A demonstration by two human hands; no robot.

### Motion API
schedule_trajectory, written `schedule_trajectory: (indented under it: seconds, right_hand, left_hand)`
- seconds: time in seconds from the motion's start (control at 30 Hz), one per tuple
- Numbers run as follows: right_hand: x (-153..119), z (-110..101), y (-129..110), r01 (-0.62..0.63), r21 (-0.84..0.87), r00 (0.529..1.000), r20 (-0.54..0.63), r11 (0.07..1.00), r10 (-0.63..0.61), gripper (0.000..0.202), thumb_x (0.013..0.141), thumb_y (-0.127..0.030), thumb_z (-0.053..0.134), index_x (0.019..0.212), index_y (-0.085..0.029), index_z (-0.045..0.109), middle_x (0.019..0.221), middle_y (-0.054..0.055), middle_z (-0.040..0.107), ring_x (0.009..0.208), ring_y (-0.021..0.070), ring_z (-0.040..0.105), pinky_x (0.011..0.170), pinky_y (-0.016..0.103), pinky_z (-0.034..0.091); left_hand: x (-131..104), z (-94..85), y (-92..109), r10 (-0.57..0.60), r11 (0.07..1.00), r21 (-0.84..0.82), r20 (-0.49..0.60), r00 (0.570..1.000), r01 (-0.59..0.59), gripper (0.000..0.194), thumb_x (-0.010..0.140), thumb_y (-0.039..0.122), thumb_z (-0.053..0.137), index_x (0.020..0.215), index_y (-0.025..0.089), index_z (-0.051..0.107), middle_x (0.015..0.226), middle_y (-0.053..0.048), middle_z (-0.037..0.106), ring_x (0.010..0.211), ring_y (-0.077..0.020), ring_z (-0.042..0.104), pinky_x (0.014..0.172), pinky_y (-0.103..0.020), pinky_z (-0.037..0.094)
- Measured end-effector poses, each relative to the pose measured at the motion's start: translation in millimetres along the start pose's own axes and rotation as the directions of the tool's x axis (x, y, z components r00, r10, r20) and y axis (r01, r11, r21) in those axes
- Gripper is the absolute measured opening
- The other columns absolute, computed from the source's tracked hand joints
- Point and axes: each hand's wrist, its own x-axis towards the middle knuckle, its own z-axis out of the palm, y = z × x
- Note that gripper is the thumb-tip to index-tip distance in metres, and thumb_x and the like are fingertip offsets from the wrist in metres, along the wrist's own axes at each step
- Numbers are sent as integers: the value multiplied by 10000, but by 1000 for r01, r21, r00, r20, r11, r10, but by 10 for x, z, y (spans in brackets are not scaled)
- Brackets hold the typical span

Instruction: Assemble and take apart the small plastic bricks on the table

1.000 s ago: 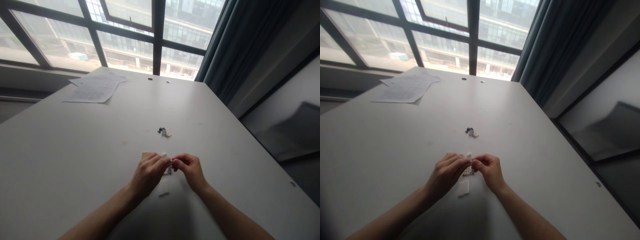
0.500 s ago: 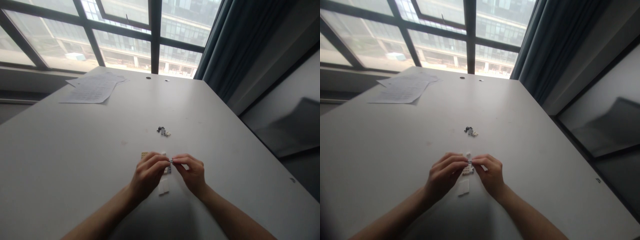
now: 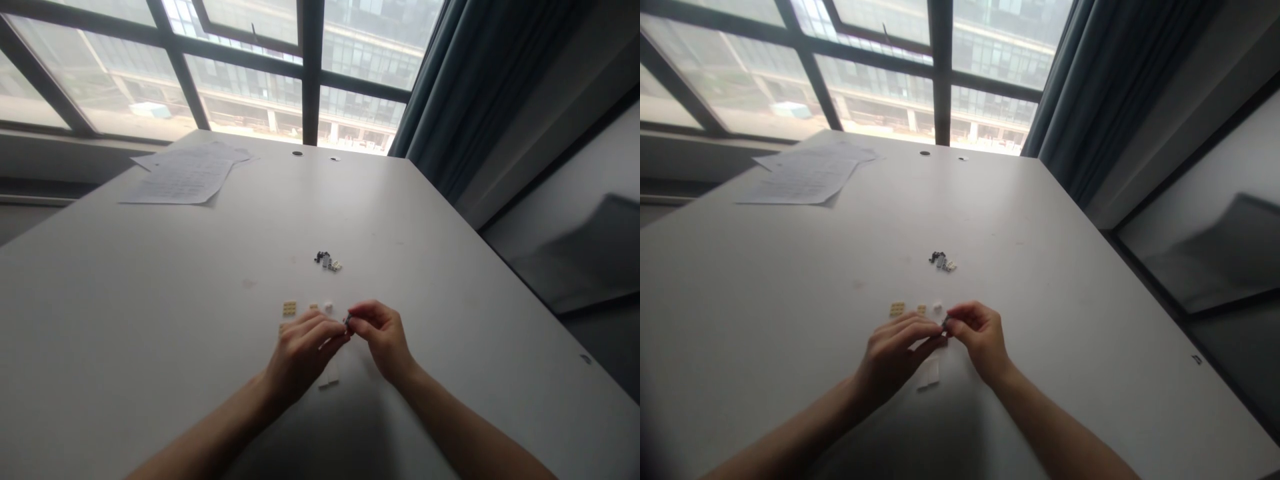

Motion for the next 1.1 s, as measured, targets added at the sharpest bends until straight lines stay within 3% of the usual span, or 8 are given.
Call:
schedule_trajectory:
  seconds: [0.07, 0.13, 0.23, 0.3, 0.5, 0.67, 0.83, 1.1]
  right_hand:
    - [57, -62, -40, -23, -99, 1000, 17, 995, 24, 113, 685, -227, 709, 783, -178, 679, 671, -6, 678, 599, 134, 612, 601, 263, 510]
    - [115, -145, -75, 0, -332, 999, 32, 943, 12, 95, 692, -212, 676, 777, -174, 689, 691, 5, 680, 625, 137, 599, 615, 262, 489]
    - [169, -234, -86, 60, -657, 996, 93, 751, 2, 122, 713, -173, 606, 784, -180, 706, 689, 11, 674, 621, 139, 571, 609, 262, 457]
    - [177, -236, -65, 118, -750, 989, 150, 650, -6, 157, 712, -143, 580, 793, -184, 708, 712, 17, 676, 636, 146, 566, 628, 268, 453]
    - [151, -155, 13, 246, -832, 969, 225, 497, -102, 182, 715, -75, 557, 794, -181, 682, 783, 38, 660, 767, 177, 567, 764, 311, 437]
    - [136, -221, -42, 304, -811, 948, 308, 500, -77, 252, 724, -64, 556, 908, -188, 676, 848, 26, 628, 742, 149, 561, 766, 289, 436]
    - [132, -287, -131, 374, -784, 900, 436, 495, 10, 314, 699, -173, 675, 1012, -201, 665, 918, 26, 621, 691, 133, 555, 734, 277, 446]
    - [148, -300, -70, 422, -778, 882, 471, 464, -14, 286, 708, -200, 710, 992, -223, 681, 933, 27, 641, 769, 156, 584, 816, 311, 429]
  left_hand:
    - [8, -32, -32, 31, 998, 50, 44, 999, -33, 63, 810, 182, 667, 847, 187, 615, 730, -15, 668, 674, -129, 596, 655, -247, 475]
    - [27, -95, -76, 46, 990, 127, 84, 995, -57, 76, 810, 217, 670, 854, 186, 617, 745, -18, 669, 701, -142, 594, 692, -271, 472]
    - [52, -204, -132, 52, 966, 236, 207, 977, -102, 47, 846, 222, 618, 876, 186, 616, 805, -32, 670, 760, -154, 591, 735, -290, 464]
    - [48, -249, -152, 79, 950, 260, 326, 942, -170, 57, 875, 205, 565, 889, 189, 618, 818, -34, 658, 781, -153, 584, 746, -290, 456]
    - [-31, -236, -142, 137, 938, 210, 504, 853, -275, 123, 896, 251, 532, 949, 187, 623, 839, -47, 634, 804, -167, 563, 738, -297, 445]
    - [-44, -230, -117, 134, 940, 205, 518, 845, -274, 159, 905, 282, 523, 974, 182, 625, 845, -50, 634, 814, -172, 566, 750, -305, 444]
    - [-68, -219, -130, 143, 945, 179, 528, 837, -274, 255, 905, 376, 520, 1018, 171, 621, 886, -69, 649, 858, -195, 583, 776, -326, 443]
    - [-108, -172, -152, 129, 953, 163, 547, 827, -256, 263, 910, 389, 505, 996, 171, 624, 897, -83, 661, 875, -200, 599, 789, -325, 443]
